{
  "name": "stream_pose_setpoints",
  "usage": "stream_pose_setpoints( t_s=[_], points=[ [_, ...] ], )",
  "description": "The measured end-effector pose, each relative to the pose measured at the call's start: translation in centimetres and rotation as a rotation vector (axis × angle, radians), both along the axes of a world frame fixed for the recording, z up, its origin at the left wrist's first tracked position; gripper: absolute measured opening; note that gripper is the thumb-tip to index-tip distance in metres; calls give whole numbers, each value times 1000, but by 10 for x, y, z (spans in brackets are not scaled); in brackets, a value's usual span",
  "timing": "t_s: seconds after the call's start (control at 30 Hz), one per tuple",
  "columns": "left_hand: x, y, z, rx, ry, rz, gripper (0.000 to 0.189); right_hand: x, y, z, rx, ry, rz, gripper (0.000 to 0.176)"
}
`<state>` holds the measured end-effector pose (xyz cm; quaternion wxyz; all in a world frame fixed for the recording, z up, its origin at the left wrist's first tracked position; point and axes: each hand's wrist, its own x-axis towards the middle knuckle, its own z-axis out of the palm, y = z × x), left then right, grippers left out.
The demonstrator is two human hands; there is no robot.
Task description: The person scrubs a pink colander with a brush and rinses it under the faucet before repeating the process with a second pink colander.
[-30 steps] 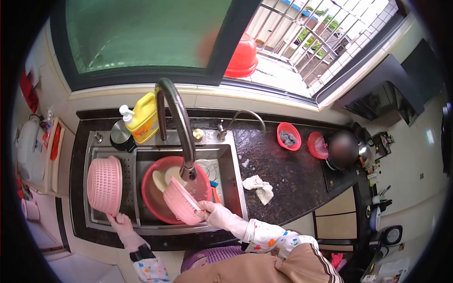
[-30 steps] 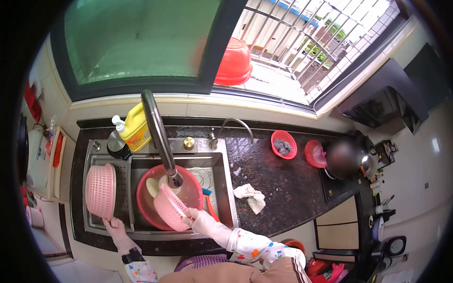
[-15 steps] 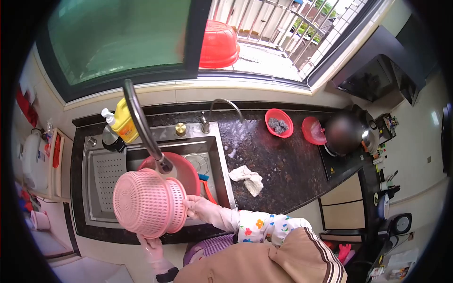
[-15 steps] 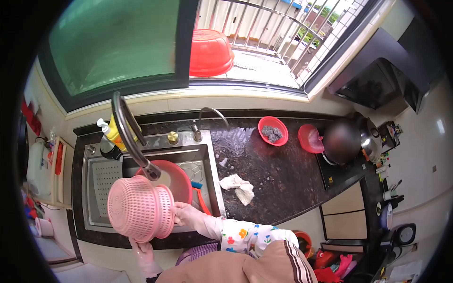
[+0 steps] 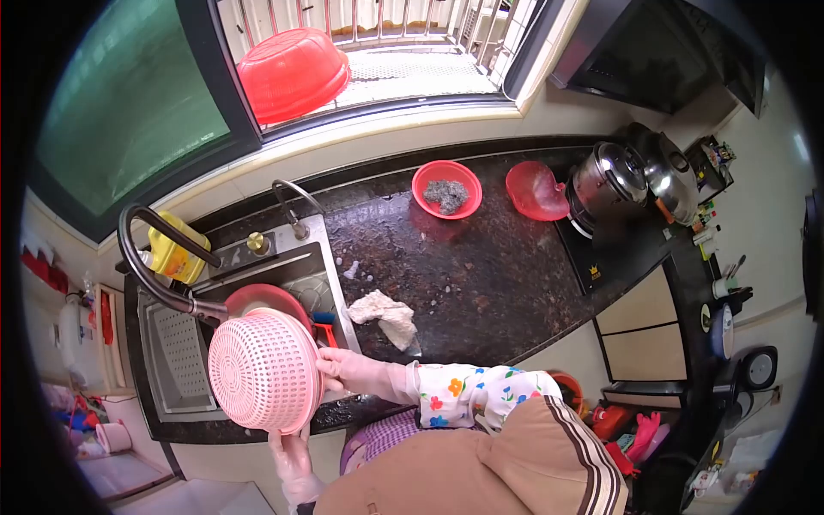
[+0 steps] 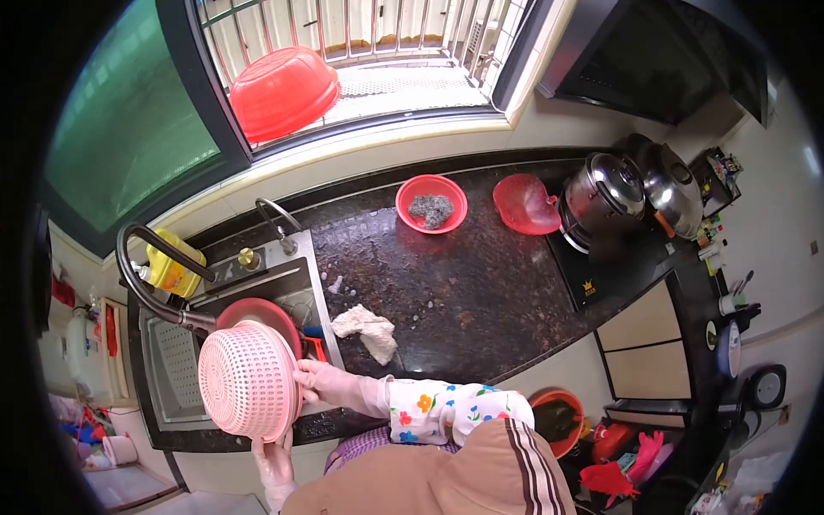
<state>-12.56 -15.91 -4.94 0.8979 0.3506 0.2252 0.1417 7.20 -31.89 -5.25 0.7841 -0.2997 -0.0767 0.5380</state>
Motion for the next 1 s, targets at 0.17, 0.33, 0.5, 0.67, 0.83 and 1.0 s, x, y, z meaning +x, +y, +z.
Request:
stream_pose_setpoints(
  t_s=[0.17,0.33,0.5,0.67,0.83,1.0],
  points=[
    [18,-16,9,12,40,-21,56,10,-26,-20,212,130,-20,32],
    [37,-24,24,31,14,-99,50,25,-51,-45,482,132,46,35],
    [71,-25,51,37,-157,-51,50,48,-79,-19,317,185,220,38],
    [93,-22,51,151,-45,-171,59,53,-69,-21,-195,-283,-187,48],
    [125,-22,38,277,-20,-285,55,72,-81,13,177,203,-430,78],
    [163,-36,67,442,168,-547,45,126,-116,90,111,-114,-555,90]
  ],
)
